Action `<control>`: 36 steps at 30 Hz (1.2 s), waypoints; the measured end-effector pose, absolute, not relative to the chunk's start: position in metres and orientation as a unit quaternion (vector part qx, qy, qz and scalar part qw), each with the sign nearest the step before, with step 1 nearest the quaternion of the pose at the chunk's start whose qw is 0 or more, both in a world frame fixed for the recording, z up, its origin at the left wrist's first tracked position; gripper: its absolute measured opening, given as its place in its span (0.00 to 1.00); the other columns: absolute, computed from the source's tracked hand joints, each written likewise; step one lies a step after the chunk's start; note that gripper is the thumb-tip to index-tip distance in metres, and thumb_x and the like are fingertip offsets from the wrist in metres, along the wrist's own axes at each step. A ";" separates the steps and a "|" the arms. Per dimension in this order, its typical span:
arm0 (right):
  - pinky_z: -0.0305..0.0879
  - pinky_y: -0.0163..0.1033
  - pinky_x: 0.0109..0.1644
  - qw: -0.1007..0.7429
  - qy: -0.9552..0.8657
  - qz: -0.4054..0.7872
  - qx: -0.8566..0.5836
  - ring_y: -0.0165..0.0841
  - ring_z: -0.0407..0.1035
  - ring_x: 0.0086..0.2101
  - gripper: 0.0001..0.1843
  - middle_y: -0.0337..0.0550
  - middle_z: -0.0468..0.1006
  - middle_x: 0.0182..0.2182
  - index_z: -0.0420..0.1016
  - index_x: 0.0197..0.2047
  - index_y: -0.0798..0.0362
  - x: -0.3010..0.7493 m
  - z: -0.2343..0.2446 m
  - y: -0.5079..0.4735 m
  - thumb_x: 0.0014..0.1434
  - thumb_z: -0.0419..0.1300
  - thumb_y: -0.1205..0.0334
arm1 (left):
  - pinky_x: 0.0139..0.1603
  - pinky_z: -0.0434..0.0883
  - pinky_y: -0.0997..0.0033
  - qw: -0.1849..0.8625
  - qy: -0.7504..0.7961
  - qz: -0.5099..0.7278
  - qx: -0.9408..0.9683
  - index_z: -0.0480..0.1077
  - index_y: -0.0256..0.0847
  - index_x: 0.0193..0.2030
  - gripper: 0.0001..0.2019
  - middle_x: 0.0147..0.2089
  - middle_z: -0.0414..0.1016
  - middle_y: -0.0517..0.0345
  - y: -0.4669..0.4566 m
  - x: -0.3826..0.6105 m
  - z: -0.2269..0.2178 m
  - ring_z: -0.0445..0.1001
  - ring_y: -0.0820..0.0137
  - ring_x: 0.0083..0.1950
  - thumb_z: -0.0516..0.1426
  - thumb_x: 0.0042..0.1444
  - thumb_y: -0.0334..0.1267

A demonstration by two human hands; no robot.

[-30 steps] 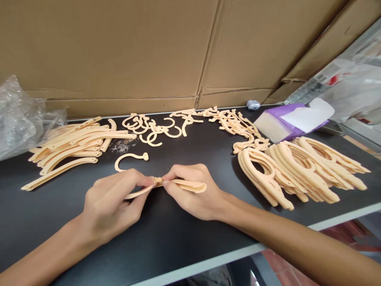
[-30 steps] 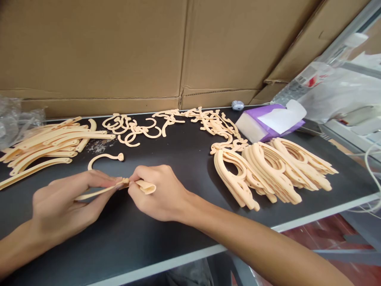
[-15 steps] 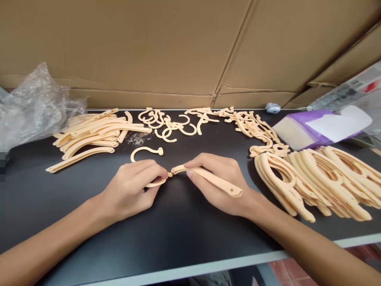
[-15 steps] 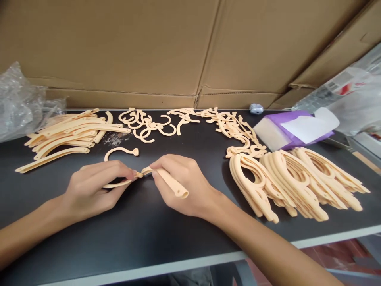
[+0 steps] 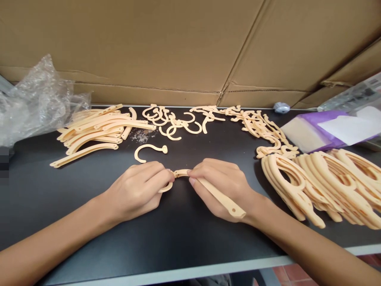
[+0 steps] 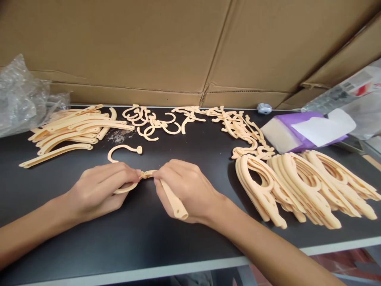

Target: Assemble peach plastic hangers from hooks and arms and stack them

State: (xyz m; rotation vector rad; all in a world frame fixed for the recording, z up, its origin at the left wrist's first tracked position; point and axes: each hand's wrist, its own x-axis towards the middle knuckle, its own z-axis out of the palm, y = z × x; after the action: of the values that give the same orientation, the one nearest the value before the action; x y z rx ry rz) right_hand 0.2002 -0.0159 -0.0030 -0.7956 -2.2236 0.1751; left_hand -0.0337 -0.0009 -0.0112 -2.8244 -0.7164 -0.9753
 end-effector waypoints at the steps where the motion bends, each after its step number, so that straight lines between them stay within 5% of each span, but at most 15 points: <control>1: 0.65 0.37 0.30 0.380 -0.868 0.065 -0.312 0.32 0.68 0.24 0.09 0.42 0.77 0.24 0.73 0.36 0.53 0.200 -0.003 -0.016 0.63 0.53 0.73 | 0.33 0.72 0.73 0.040 -0.231 -0.315 -0.920 0.68 0.39 0.39 0.09 0.32 0.78 0.58 -0.001 -0.034 -0.011 0.77 0.71 0.32 0.54 0.61 0.20; 11: 0.61 0.34 0.28 0.429 -0.817 0.104 -0.371 0.27 0.66 0.21 0.09 0.39 0.75 0.21 0.72 0.30 0.54 0.191 -0.009 -0.021 0.60 0.54 0.72 | 0.34 0.74 0.73 0.037 -0.271 -0.310 -0.910 0.71 0.44 0.40 0.09 0.34 0.81 0.60 0.000 -0.036 -0.014 0.80 0.71 0.33 0.56 0.62 0.25; 22: 0.62 0.33 0.24 0.468 -0.519 0.532 -0.478 0.27 0.68 0.20 0.04 0.37 0.76 0.20 0.76 0.27 0.54 0.191 0.001 -0.004 0.50 0.61 0.64 | 0.37 0.74 0.77 0.011 -0.290 -0.398 -0.870 0.73 0.42 0.41 0.08 0.34 0.82 0.62 0.000 -0.028 -0.009 0.80 0.74 0.33 0.63 0.59 0.25; 36: 0.61 0.31 0.22 0.517 -0.304 0.680 -0.422 0.26 0.67 0.17 0.06 0.42 0.80 0.19 0.78 0.28 0.56 0.203 0.008 0.009 0.47 0.67 0.63 | 0.36 0.79 0.76 -0.116 -0.371 -0.418 -0.821 0.75 0.40 0.39 0.02 0.34 0.83 0.60 0.007 -0.031 -0.002 0.81 0.73 0.31 0.60 0.63 0.34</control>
State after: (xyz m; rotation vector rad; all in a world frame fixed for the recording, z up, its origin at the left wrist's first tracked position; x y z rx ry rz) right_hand 0.2025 0.0088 0.0082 -1.0135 -0.7287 1.6316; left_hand -0.0306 0.0066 -0.0021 -2.7893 -1.2607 -1.4185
